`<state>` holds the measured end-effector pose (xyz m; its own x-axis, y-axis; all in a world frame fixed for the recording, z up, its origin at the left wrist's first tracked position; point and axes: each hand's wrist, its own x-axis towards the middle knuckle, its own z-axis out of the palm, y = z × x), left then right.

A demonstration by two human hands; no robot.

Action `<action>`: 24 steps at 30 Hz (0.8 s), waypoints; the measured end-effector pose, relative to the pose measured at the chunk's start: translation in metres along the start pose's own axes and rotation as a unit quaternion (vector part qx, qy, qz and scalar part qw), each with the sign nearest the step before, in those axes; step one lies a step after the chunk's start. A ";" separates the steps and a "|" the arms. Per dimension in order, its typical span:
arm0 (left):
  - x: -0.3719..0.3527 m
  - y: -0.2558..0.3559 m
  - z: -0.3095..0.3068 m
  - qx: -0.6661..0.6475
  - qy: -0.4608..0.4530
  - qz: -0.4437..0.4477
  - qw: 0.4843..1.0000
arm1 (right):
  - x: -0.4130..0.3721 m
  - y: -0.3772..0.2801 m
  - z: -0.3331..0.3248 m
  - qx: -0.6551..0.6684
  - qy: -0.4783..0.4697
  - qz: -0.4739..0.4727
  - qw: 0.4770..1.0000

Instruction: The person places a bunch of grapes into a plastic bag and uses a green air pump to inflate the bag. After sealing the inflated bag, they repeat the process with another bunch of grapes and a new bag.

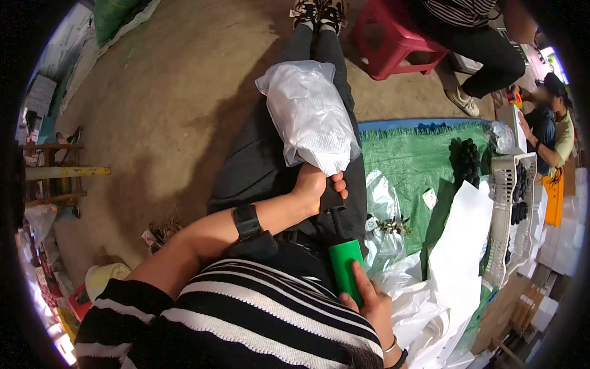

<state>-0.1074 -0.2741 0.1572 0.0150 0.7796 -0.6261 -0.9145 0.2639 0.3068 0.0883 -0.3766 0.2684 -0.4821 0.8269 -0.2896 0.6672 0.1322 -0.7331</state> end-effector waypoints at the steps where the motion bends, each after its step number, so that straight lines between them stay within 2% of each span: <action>1: 0.000 -0.002 -0.001 0.002 -0.002 -0.003 1.000 | -0.001 0.000 -0.003 -0.001 -0.018 0.032 0.999; 3: -0.004 0.000 0.001 0.002 0.017 -0.002 1.000 | 0.030 -0.014 0.005 0.005 -0.014 0.028 1.000; 4: 0.004 -0.002 -0.006 0.052 0.024 0.037 0.998 | 0.040 -0.017 0.009 0.012 -0.008 0.018 1.000; 5: 0.003 0.003 -0.004 0.020 0.016 0.021 0.999 | 0.044 -0.018 0.013 0.053 0.012 0.001 0.999; 8: -0.002 0.006 0.004 -0.045 -0.001 -0.031 0.998 | 0.016 -0.009 0.000 0.020 -0.014 0.027 0.999; 12: 0.001 0.001 0.004 0.025 0.015 0.003 1.000 | 0.015 -0.010 -0.002 0.007 -0.015 0.037 0.999; 13: 0.009 -0.003 -0.003 -0.016 0.013 -0.015 1.000 | 0.033 -0.012 0.006 -0.011 0.002 -0.007 1.000; 14: 0.007 0.001 -0.002 0.018 0.024 0.021 0.999 | 0.045 -0.022 0.007 -0.022 -0.005 -0.004 1.000; 16: 0.005 0.005 -0.002 -0.005 0.011 -0.009 1.000 | 0.038 -0.012 0.008 -0.024 -0.011 -0.006 1.000; 19: 0.005 0.000 0.001 -0.003 0.003 -0.001 1.000 | 0.001 0.005 -0.004 -0.005 -0.001 -0.020 1.000; 22: 0.003 -0.002 -0.002 0.008 -0.003 -0.022 1.000 | 0.017 -0.014 -0.005 0.001 -0.024 0.021 0.999; 23: 0.003 -0.001 -0.002 -0.011 0.010 -0.016 1.000 | 0.033 -0.013 0.004 -0.014 -0.008 -0.023 1.000; 24: 0.004 0.003 -0.004 0.057 0.026 0.012 0.998 | 0.045 -0.022 0.006 -0.014 -0.023 0.009 1.000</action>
<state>-0.1114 -0.2723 0.1529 -0.0300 0.7572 -0.6524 -0.8621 0.3108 0.4003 0.0487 -0.3456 0.2681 -0.4949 0.8032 -0.3315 0.6917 0.1332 -0.7098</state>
